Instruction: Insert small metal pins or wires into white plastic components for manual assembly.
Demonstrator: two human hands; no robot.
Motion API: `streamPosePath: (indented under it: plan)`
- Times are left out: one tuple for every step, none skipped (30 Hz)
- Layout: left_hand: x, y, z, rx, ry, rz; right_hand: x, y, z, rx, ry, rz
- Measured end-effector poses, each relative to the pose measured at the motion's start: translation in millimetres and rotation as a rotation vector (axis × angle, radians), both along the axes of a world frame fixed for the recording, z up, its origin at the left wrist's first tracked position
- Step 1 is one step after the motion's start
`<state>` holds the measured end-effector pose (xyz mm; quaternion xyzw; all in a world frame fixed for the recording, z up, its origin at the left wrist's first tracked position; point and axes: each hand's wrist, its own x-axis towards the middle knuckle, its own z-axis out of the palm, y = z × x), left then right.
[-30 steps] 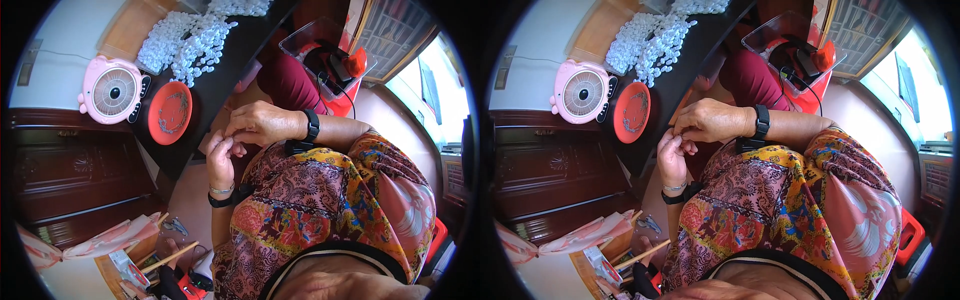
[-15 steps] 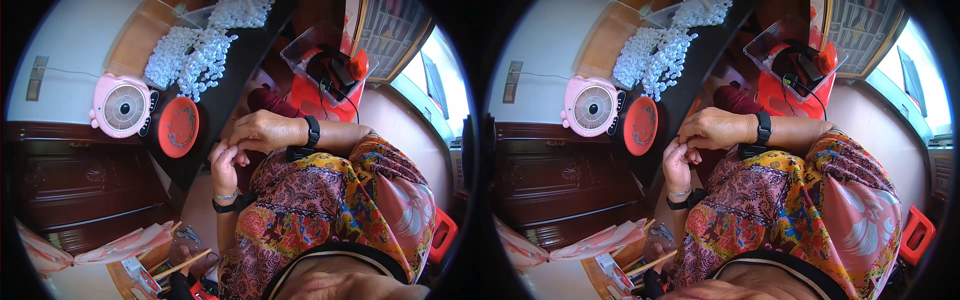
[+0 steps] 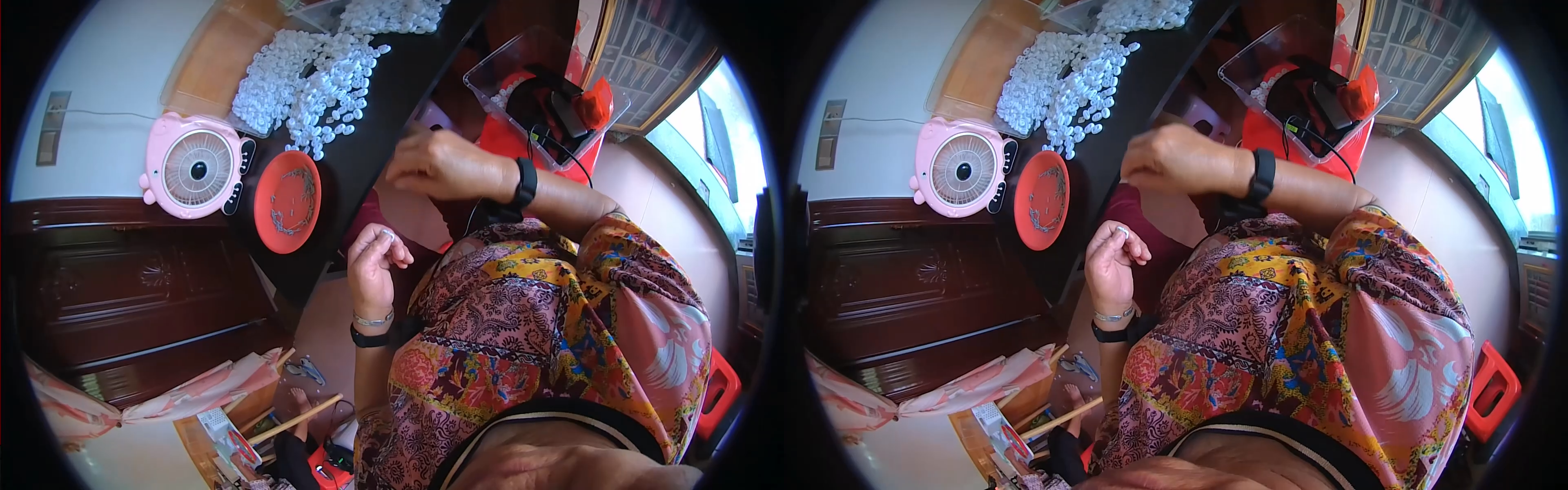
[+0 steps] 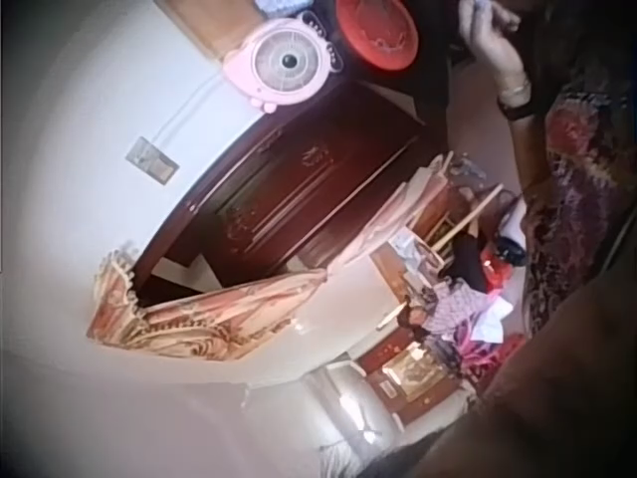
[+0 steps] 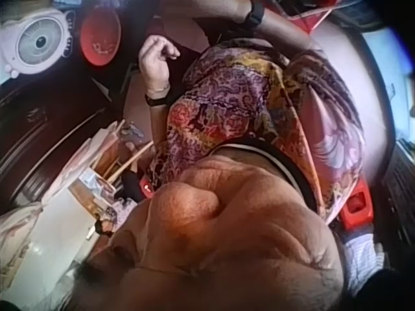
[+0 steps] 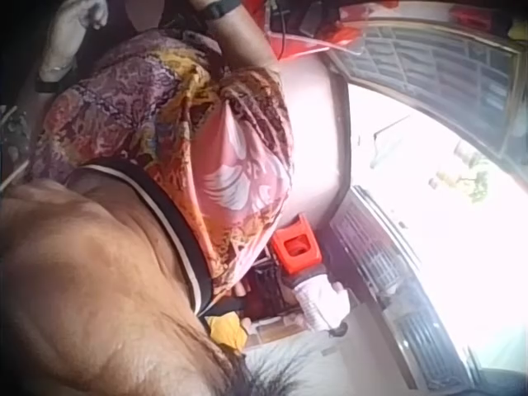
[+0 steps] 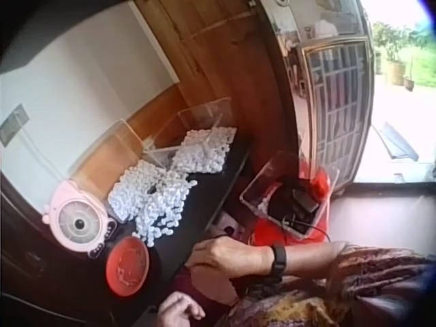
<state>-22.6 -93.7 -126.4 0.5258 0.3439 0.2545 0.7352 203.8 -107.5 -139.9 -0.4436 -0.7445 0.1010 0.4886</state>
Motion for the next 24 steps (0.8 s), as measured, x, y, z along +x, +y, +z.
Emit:
streamPosePath:
  plan:
    - [1,1,2,0.010,0.006,0.005,8,7,2,-0.030,0.008,-0.031]
    - [2,1,5,0.017,0.012,0.008,16,15,2,-0.063,0.018,-0.065]
    - [5,2,7,0.036,0.018,0.011,26,25,1,-0.046,0.025,-0.099]
    - [6,3,7,0.034,0.018,0.011,35,37,-3,-0.067,0.011,-0.123]
    - [7,4,6,0.040,0.013,0.003,42,51,-10,-0.086,-0.002,-0.143]
    - [8,6,7,0.047,0.007,-0.011,46,62,-12,-0.132,0.000,-0.164]
    - [9,7,8,0.049,0.006,-0.014,49,72,-15,-0.131,-0.001,-0.167]
    - [10,8,9,0.049,0.009,-0.025,50,81,-15,-0.203,-0.043,-0.199]
    - [11,9,9,0.050,0.011,-0.037,51,87,-15,-0.276,-0.085,-0.232]
    - [14,9,11,0.050,0.008,-0.038,52,93,-16,-0.275,-0.089,-0.234]
    - [15,10,11,0.051,0.023,-0.050,50,97,-15,-0.278,-0.112,-0.245]
    - [16,11,11,0.051,0.037,-0.063,49,101,-15,-0.281,-0.135,-0.257]
    - [18,12,9,0.049,0.034,-0.063,47,103,-16,-0.284,-0.139,-0.258]
    - [19,14,9,0.045,0.030,-0.071,45,107,-15,-0.271,-0.183,-0.279]
    - [20,15,8,0.040,0.027,-0.079,44,109,-14,-0.258,-0.228,-0.300]
    - [20,16,8,0.039,0.025,-0.080,41,110,-14,-0.259,-0.229,-0.302]
    - [22,16,8,0.033,0.011,-0.078,39,110,-12,-0.251,-0.241,-0.324]
    - [23,16,8,0.027,-0.003,-0.075,38,110,-10,-0.243,-0.253,-0.344]
    - [25,17,10,0.024,-0.008,-0.072,39,112,-7,-0.260,-0.276,-0.359]
    - [27,17,11,0.016,-0.019,-0.061,40,112,-4,-0.263,-0.281,-0.358]
    - [29,18,12,0.008,-0.030,-0.049,41,111,0,-0.274,-0.338,-0.367]
    - [29,18,12,0.001,-0.034,-0.047,41,110,2,-0.286,-0.396,-0.376]
    - [29,17,12,-0.004,-0.038,-0.046,42,110,2,-0.293,-0.401,-0.374]
    - [29,18,12,-0.010,-0.043,-0.046,44,109,1,-0.228,-0.468,-0.381]
